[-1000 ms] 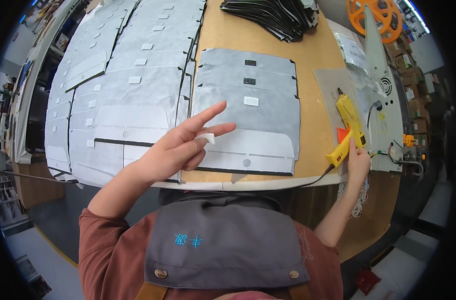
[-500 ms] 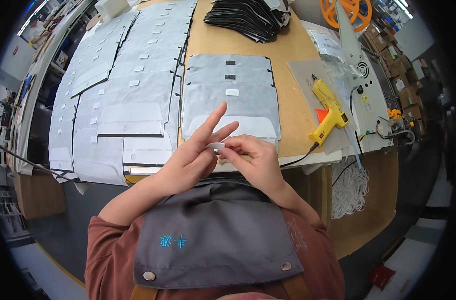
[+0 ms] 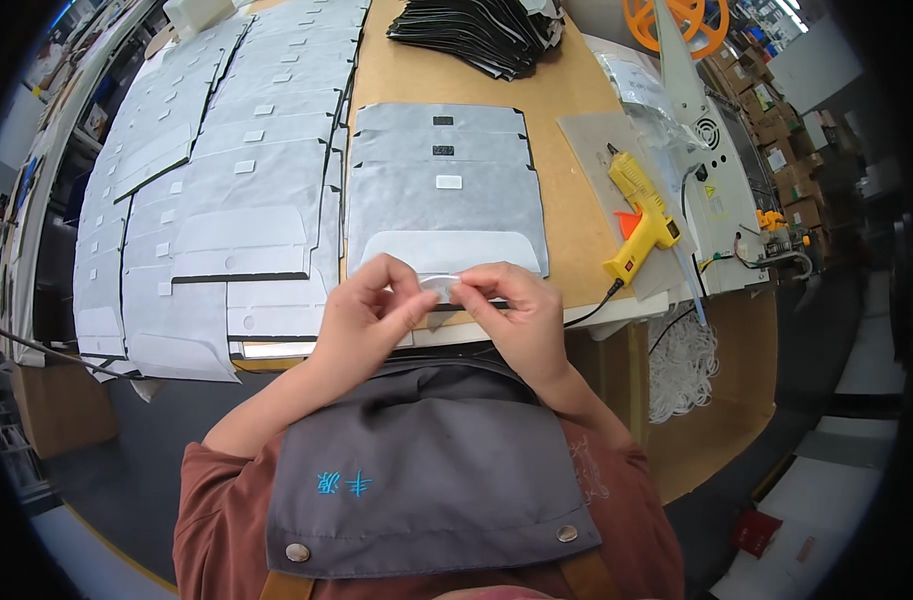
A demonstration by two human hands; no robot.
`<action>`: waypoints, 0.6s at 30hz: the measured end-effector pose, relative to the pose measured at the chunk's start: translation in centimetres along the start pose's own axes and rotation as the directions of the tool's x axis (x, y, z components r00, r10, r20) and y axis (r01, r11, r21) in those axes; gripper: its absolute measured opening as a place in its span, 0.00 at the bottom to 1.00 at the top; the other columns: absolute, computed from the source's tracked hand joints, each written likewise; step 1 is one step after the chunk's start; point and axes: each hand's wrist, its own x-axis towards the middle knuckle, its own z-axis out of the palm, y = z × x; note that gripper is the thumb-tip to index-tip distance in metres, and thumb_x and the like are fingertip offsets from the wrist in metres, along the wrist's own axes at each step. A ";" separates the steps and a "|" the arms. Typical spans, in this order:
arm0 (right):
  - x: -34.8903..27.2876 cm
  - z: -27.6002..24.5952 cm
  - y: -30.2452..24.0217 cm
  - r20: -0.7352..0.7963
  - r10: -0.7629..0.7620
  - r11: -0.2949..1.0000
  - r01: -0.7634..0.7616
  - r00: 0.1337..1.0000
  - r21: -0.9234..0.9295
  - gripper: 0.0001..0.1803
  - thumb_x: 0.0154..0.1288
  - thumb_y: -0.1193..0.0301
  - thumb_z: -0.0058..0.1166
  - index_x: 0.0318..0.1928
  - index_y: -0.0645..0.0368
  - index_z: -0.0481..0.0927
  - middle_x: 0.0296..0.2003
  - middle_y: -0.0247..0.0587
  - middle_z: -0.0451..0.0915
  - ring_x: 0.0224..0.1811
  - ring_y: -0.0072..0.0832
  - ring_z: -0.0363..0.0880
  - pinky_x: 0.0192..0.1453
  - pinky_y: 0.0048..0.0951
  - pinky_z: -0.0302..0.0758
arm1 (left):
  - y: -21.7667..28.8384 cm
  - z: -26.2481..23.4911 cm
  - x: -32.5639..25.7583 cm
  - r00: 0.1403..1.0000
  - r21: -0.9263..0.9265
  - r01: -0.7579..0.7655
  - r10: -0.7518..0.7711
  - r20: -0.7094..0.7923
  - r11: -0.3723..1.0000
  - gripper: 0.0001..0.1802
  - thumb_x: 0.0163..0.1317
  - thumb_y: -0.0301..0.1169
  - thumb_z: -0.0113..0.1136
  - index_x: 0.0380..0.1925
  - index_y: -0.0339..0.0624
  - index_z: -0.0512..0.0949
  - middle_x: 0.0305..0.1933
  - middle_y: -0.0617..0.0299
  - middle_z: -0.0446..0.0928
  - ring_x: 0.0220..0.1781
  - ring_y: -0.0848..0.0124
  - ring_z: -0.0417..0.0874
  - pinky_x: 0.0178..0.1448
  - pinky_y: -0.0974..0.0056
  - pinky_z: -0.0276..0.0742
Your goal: The person uses a yellow hot glue gun to apply adhesive to small black rectangular patches on a grey fabric panel. They then press white square pads onto the glued areas. The person repeats this process for multiple patches on the panel and then moves to a new panel to continue the assembly.
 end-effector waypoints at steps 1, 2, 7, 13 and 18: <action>0.0 0.1 0.1 0.026 0.008 0.999 -0.009 1.000 0.032 0.07 0.62 0.79 0.65 0.40 0.65 0.83 0.33 0.39 0.85 0.33 0.21 0.85 0.37 0.21 0.81 | 0.3 -0.1 -0.2 0.998 0.023 0.017 -0.018 0.063 1.000 0.08 0.66 0.25 0.64 0.38 0.40 0.73 0.36 0.70 0.74 0.24 0.90 0.62 0.26 0.80 0.57; 0.0 0.2 0.1 0.042 0.050 0.995 -0.054 0.998 0.087 0.06 0.62 0.79 0.65 0.40 0.65 0.83 0.33 0.39 0.85 0.34 0.20 0.85 0.37 0.21 0.81 | 0.7 0.1 0.0 0.997 0.023 0.049 -0.050 0.063 0.999 0.08 0.64 0.26 0.67 0.37 0.40 0.75 0.36 0.71 0.75 0.23 0.90 0.62 0.25 0.79 0.57; 0.3 0.4 0.3 0.153 0.230 0.913 -0.267 0.961 0.308 0.04 0.64 0.78 0.63 0.39 0.66 0.84 0.34 0.39 0.86 0.35 0.20 0.86 0.39 0.21 0.81 | 0.4 -0.7 0.4 0.997 0.090 0.014 -0.022 0.080 0.996 0.09 0.63 0.28 0.69 0.39 0.39 0.78 0.38 0.73 0.78 0.22 0.90 0.60 0.24 0.78 0.56; 0.8 0.6 0.6 0.165 0.180 0.969 -0.204 0.970 0.140 0.05 0.65 0.80 0.60 0.41 0.67 0.84 0.34 0.40 0.86 0.35 0.21 0.86 0.39 0.22 0.82 | -0.5 -1.0 0.9 0.999 0.188 -0.025 0.017 0.043 0.982 0.09 0.60 0.31 0.71 0.38 0.40 0.83 0.30 0.70 0.81 0.19 0.86 0.64 0.23 0.75 0.60; 1.4 0.4 0.7 0.154 0.178 0.980 -0.190 0.972 0.066 0.04 0.64 0.79 0.61 0.39 0.66 0.83 0.34 0.39 0.86 0.33 0.21 0.86 0.38 0.23 0.82 | -0.6 -0.9 1.7 0.996 0.269 -0.075 0.058 0.070 0.960 0.09 0.64 0.30 0.68 0.40 0.38 0.83 0.26 0.70 0.79 0.19 0.87 0.62 0.22 0.74 0.58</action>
